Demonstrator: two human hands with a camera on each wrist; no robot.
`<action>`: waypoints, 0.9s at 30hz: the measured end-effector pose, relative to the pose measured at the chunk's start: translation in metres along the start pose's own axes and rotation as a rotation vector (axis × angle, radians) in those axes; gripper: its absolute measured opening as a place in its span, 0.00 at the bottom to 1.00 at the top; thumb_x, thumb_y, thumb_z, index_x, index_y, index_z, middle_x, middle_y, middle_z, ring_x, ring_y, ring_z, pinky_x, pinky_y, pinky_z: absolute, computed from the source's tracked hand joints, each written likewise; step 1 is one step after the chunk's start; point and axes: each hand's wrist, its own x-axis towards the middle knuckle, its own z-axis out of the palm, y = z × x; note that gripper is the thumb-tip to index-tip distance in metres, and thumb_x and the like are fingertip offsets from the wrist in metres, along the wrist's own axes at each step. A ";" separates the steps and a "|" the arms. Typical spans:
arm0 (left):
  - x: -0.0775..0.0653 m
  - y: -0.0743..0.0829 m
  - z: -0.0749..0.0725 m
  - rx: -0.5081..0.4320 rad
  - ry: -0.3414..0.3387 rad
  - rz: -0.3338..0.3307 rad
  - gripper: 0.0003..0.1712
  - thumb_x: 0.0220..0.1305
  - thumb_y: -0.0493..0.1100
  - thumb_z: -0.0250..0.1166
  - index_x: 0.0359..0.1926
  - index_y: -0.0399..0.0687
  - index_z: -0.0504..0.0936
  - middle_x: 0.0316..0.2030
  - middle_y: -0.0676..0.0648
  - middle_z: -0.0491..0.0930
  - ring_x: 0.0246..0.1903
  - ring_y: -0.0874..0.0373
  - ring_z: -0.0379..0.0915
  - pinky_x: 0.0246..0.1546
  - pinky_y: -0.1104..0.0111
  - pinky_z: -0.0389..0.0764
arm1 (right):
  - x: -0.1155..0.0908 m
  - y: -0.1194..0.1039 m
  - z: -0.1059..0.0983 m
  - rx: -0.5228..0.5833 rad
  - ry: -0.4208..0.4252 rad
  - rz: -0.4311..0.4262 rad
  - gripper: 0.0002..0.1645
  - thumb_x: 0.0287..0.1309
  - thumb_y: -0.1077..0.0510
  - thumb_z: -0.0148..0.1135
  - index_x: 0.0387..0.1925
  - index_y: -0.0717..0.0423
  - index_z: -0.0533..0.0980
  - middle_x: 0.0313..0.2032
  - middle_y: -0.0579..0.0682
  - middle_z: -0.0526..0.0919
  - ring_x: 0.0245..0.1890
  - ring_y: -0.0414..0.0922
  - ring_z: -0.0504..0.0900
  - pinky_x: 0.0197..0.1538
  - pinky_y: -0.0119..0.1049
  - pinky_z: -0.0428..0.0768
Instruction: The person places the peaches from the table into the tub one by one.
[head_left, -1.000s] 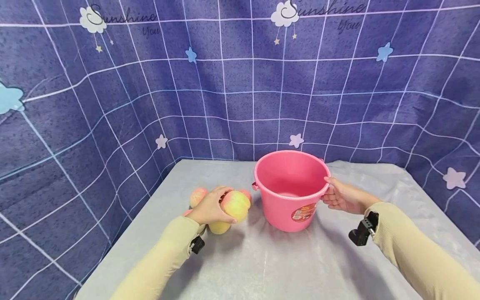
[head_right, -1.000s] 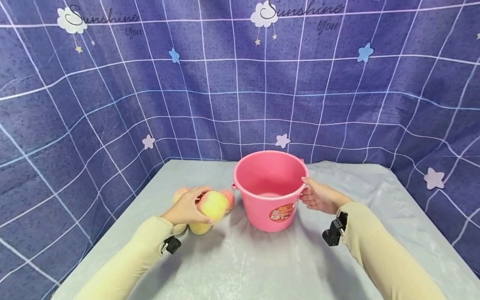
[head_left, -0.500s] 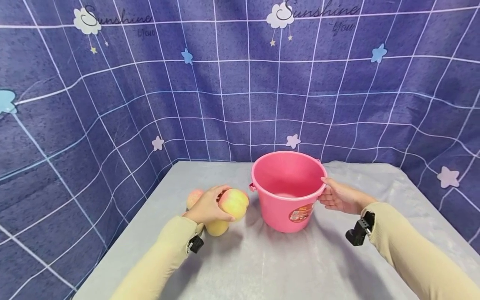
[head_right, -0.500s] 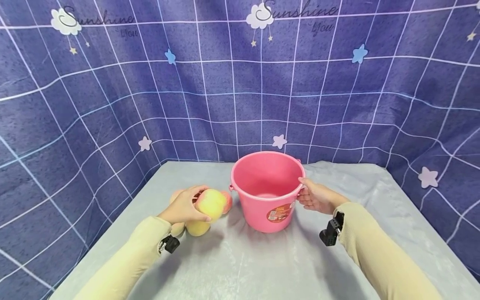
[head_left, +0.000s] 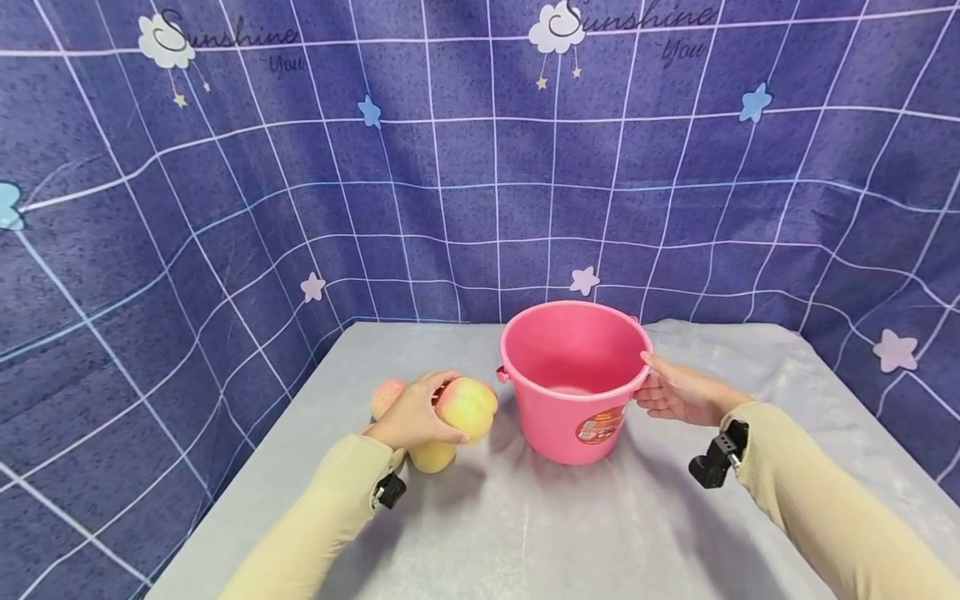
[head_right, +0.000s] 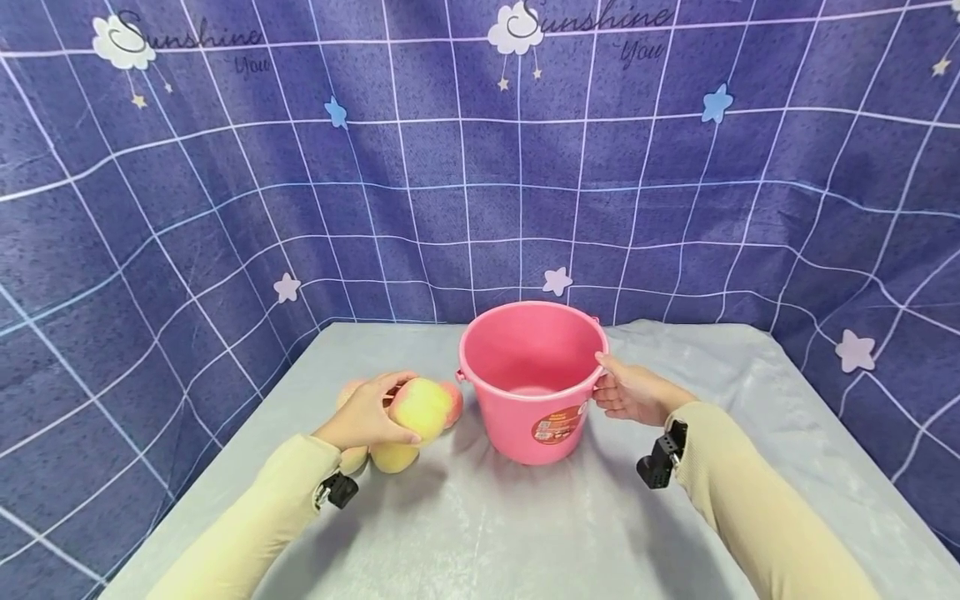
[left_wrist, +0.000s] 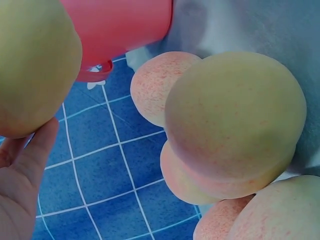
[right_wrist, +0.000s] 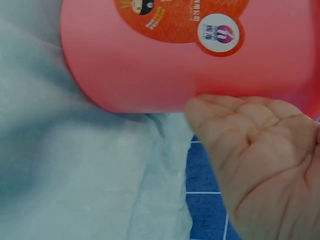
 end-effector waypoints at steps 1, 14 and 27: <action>0.000 0.001 0.000 -0.005 0.000 -0.003 0.48 0.27 0.38 0.81 0.58 0.40 0.74 0.50 0.43 0.76 0.47 0.51 0.73 0.50 0.57 0.74 | 0.000 -0.001 0.000 -0.004 -0.005 0.008 0.54 0.69 0.34 0.21 0.65 0.85 0.42 0.65 0.79 0.47 0.67 0.70 0.48 0.67 0.56 0.54; 0.002 0.009 -0.003 0.037 -0.014 -0.002 0.48 0.29 0.40 0.80 0.59 0.41 0.74 0.52 0.43 0.76 0.49 0.51 0.73 0.52 0.56 0.73 | -0.003 -0.008 -0.001 -0.010 -0.032 0.030 0.51 0.71 0.37 0.21 0.65 0.85 0.42 0.66 0.80 0.47 0.67 0.71 0.50 0.67 0.56 0.54; 0.006 0.016 -0.002 0.004 -0.008 -0.017 0.47 0.31 0.39 0.80 0.59 0.42 0.74 0.48 0.45 0.77 0.46 0.53 0.74 0.49 0.59 0.75 | -0.004 -0.004 -0.003 0.001 -0.025 0.019 0.52 0.70 0.35 0.22 0.65 0.85 0.40 0.65 0.79 0.47 0.67 0.70 0.48 0.67 0.56 0.55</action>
